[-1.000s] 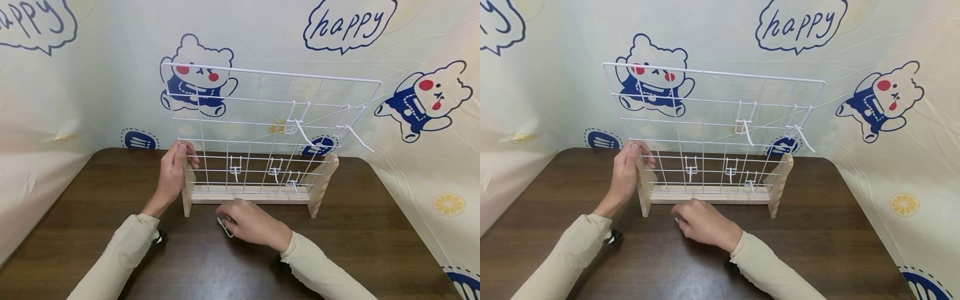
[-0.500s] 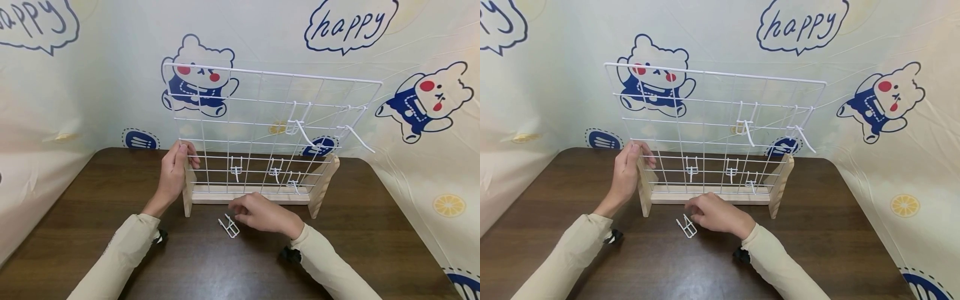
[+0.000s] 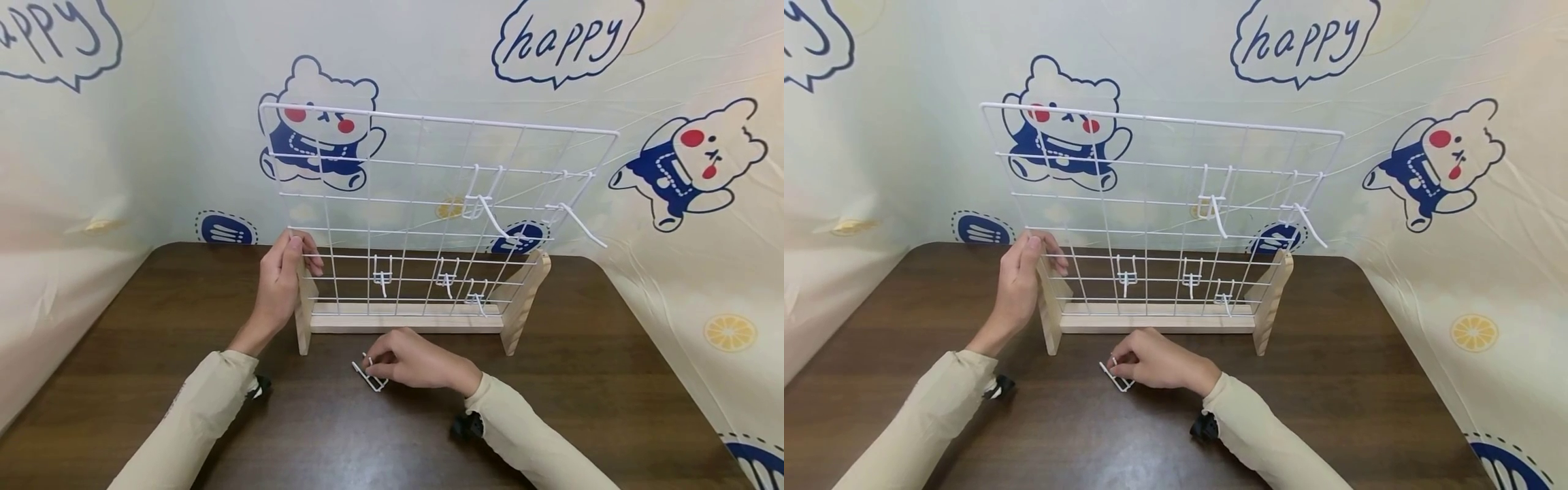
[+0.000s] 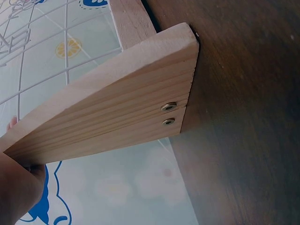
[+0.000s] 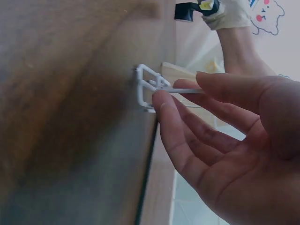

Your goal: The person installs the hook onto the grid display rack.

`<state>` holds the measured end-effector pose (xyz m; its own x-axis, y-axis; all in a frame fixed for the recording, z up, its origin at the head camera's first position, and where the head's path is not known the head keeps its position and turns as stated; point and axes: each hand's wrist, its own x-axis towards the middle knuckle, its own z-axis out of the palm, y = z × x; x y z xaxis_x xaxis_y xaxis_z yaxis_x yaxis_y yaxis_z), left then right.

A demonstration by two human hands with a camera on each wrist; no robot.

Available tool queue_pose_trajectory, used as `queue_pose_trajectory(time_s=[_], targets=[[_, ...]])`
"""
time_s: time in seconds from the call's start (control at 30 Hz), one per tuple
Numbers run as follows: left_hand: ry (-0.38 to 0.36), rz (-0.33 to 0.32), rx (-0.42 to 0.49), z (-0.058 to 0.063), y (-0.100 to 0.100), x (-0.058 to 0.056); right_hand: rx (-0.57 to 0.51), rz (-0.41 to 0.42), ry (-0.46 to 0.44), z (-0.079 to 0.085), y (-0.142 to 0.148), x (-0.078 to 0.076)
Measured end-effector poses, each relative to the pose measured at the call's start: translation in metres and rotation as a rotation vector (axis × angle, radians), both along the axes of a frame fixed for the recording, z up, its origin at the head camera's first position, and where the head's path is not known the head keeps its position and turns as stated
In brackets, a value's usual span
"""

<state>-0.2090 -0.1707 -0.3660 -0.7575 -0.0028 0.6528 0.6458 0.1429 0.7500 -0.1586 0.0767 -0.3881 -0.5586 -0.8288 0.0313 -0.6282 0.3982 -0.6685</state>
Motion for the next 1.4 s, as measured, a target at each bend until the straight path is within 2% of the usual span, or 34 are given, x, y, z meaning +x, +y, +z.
queue_pose_trajectory(time_s=[0.33, 0.63, 0.97, 1.23, 1.4], targets=[[0.007, -0.007, 0.005, 0.005, 0.002, 0.004, -0.028, -0.003, -0.042, -0.002, -0.003, 0.001], [0.008, -0.003, 0.003, 0.003, 0.002, 0.003, -0.077, 0.017, -0.047, 0.0, -0.004, 0.002], [0.015, -0.007, -0.006, 0.025, 0.01, 0.02, -0.122, 0.031, -0.041, 0.009, -0.005, 0.009], [0.007, 0.002, -0.011, 0.005, 0.002, 0.004, -0.154, 0.018, -0.029, 0.015, -0.006, 0.014], [0.011, -0.01, -0.003, 0.002, 0.001, 0.003, -0.184, 0.017, -0.015, 0.022, -0.006, 0.019]])
